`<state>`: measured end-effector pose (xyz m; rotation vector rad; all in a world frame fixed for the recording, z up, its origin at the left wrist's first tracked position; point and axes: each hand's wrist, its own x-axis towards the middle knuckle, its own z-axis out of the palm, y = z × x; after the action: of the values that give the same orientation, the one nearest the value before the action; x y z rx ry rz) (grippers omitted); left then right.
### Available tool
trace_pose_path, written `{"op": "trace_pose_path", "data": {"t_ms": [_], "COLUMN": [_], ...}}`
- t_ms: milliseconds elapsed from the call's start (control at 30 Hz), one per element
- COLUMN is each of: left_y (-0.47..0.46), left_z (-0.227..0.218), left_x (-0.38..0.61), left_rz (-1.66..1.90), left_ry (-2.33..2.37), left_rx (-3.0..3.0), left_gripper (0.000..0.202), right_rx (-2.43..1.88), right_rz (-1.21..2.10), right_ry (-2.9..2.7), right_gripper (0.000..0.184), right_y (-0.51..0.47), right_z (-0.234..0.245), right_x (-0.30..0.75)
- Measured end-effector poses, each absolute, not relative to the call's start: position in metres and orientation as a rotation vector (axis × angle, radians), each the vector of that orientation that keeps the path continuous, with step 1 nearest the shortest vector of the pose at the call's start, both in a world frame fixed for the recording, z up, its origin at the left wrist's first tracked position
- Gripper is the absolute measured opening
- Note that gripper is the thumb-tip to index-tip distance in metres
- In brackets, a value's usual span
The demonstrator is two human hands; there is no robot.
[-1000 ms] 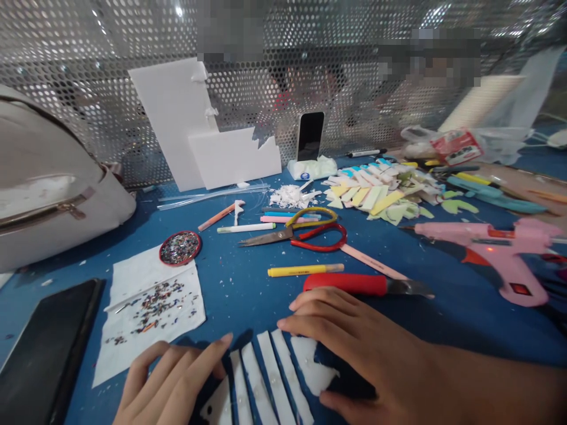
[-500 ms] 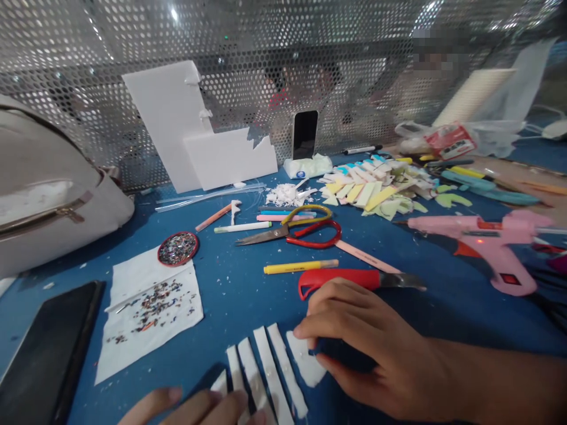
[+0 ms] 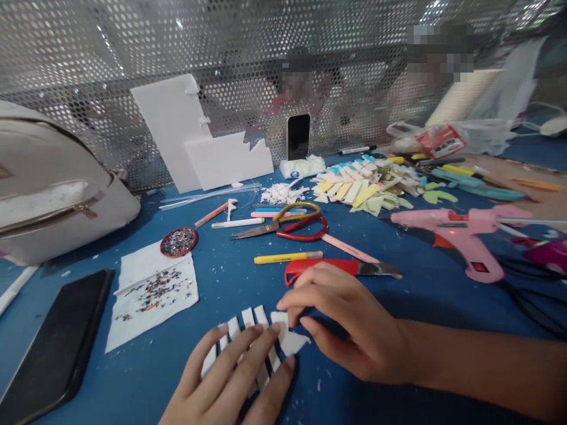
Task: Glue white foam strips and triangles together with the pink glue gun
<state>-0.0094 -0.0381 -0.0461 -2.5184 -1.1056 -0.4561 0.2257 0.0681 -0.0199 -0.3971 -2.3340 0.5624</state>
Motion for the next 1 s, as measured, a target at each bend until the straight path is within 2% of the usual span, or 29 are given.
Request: {"op": "trace_pose_path", "data": {"t_ms": [133,400,1000], "left_y": [-0.0349,-0.0342,-0.0362], "left_z": [-0.0449,-0.0512,-0.0484], "left_x": [-0.0064,-0.0028,-0.0046], "left_rz": [-0.397,-0.405,-0.399], "left_ry": [-1.111,-1.134,-1.178], "left_rx": [-2.548,-2.496,-2.552], "left_gripper": [0.044,0.035,0.041], "right_rx": [-0.424,-0.460,-0.477], "right_rz": [0.535,0.572,0.525], "right_ry": [-2.340,-2.336,-2.343], "right_gripper": [0.024,0.024,0.022], "right_y": [0.0678,0.0660,0.0643], "right_z": [-0.0212,-0.0217,-0.0180], "right_x": [0.2268,0.2253,0.2248]}}
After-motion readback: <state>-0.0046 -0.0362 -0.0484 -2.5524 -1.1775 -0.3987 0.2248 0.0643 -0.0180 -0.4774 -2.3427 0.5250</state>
